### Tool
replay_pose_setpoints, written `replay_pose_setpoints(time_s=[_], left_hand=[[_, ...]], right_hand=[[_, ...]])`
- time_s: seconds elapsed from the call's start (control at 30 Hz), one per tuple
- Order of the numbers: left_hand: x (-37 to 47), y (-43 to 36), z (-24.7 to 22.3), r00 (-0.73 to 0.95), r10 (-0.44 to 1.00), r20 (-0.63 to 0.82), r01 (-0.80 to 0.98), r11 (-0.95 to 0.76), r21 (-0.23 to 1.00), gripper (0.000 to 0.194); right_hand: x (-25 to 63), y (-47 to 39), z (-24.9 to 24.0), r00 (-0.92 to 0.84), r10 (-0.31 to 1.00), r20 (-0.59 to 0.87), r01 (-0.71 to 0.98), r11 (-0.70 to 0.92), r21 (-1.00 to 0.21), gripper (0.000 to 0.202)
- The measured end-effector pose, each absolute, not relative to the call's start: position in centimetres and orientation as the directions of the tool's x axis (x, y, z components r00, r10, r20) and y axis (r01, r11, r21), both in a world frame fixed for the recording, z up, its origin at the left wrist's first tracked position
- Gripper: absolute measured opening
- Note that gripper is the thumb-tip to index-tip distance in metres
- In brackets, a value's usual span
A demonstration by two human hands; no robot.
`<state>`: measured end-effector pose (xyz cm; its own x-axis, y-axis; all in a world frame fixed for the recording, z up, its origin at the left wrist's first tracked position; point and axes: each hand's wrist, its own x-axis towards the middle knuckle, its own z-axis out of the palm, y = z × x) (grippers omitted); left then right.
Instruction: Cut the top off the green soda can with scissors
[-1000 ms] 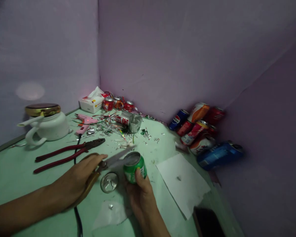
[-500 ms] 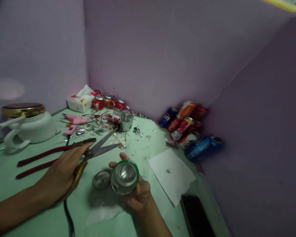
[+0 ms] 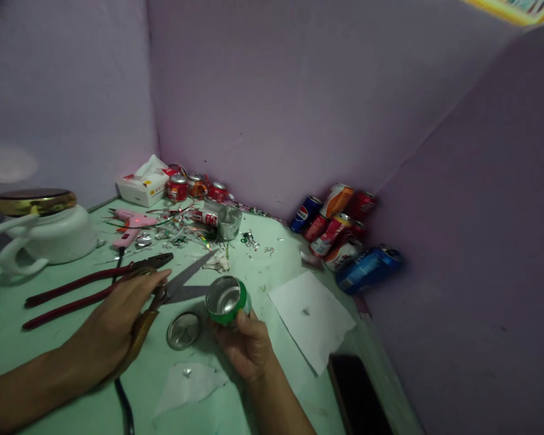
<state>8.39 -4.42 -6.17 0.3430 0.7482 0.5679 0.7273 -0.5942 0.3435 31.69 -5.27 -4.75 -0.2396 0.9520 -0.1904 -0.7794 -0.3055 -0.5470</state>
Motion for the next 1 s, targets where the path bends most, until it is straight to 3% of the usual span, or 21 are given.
replay_pose_setpoints(time_s=[0.1, 0.33, 0.67, 1.0], left_hand=[[8.8, -5.0, -6.2, 0.412, 0.683, 0.603, 0.692, -0.665, 0.281, 0.051], [9.8, -5.9, -6.3, 0.498, 0.682, 0.536, 0.643, -0.705, 0.299, 0.053], [9.9, -5.8, -6.4, 0.501, 0.717, 0.484, 0.684, -0.671, 0.286, 0.052], [9.8, -5.6, -6.9, 0.54, 0.707, 0.456, 0.711, -0.673, 0.203, 0.051]], right_hand=[[31.4, -5.1, -4.9, -0.182, 0.963, -0.201, -0.782, -0.266, -0.564, 0.056], [31.1, -5.2, -5.7, -0.212, 0.965, -0.151, -0.734, -0.26, -0.628, 0.038], [31.8, -5.4, -7.2, -0.255, 0.96, -0.119, -0.692, -0.267, -0.67, 0.053], [31.2, -5.4, -6.8, -0.263, 0.958, -0.116, -0.7, -0.273, -0.66, 0.054]])
